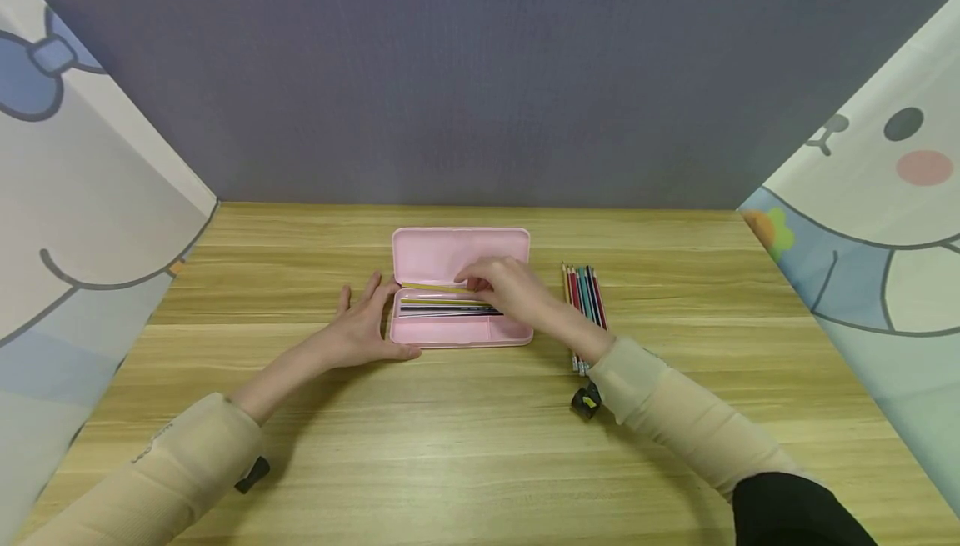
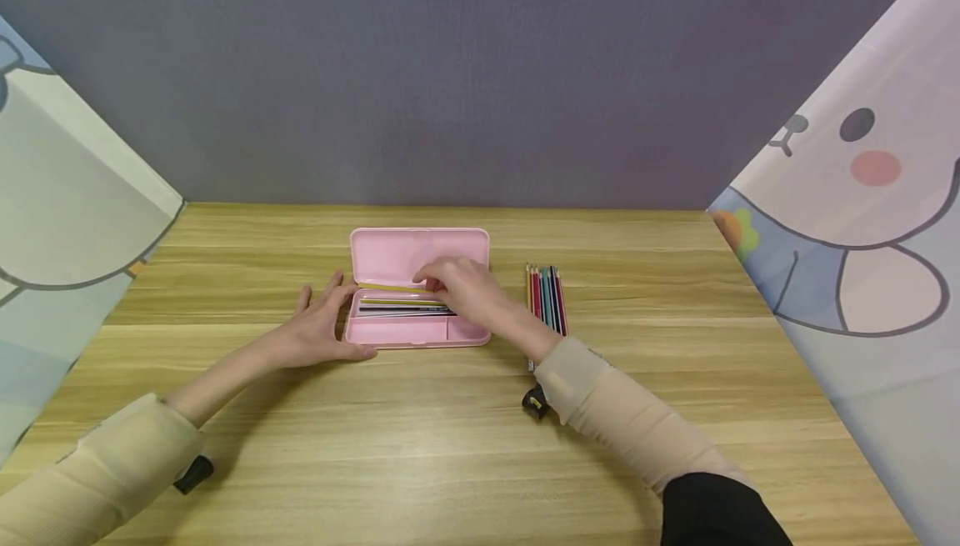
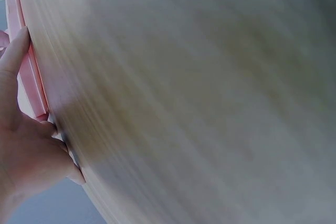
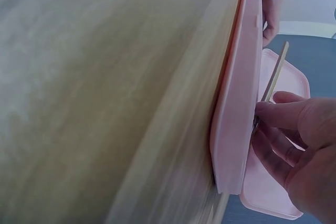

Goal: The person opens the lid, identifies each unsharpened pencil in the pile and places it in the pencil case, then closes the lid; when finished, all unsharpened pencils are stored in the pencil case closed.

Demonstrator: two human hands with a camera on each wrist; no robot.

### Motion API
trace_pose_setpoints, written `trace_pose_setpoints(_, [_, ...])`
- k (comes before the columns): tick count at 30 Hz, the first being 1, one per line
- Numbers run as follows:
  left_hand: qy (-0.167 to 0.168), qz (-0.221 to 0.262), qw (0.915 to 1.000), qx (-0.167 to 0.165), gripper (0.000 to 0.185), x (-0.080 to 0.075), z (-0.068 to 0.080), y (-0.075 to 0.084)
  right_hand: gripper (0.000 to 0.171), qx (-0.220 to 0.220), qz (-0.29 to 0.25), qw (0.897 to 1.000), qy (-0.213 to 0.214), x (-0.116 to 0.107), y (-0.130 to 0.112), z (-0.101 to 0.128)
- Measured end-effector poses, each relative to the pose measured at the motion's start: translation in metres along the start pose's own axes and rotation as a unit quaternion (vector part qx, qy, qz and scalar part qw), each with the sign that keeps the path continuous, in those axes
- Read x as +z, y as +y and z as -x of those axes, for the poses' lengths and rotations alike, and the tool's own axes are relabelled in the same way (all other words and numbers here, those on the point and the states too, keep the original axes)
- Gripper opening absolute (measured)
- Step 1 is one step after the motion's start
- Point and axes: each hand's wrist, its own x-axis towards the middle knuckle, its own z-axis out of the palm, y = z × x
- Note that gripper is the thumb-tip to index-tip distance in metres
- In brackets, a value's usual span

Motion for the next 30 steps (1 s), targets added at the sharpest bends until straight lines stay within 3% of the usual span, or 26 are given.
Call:
trace_pose_setpoints(15, [0.004,0.002,1.0,0.003,0.099,-0.0011,0.0008,0.0029,0.028,-0.009,0.034,0.999,0.003,0.0059,-0.0001,0.0034])
trace_pose_setpoints(30, [0.005,0.002,1.0,0.003,0.098,-0.0001,-0.0001,-0.0006,0.026,-0.013,0.026,0.999,0.017,0.0078,-0.0013,0.0053])
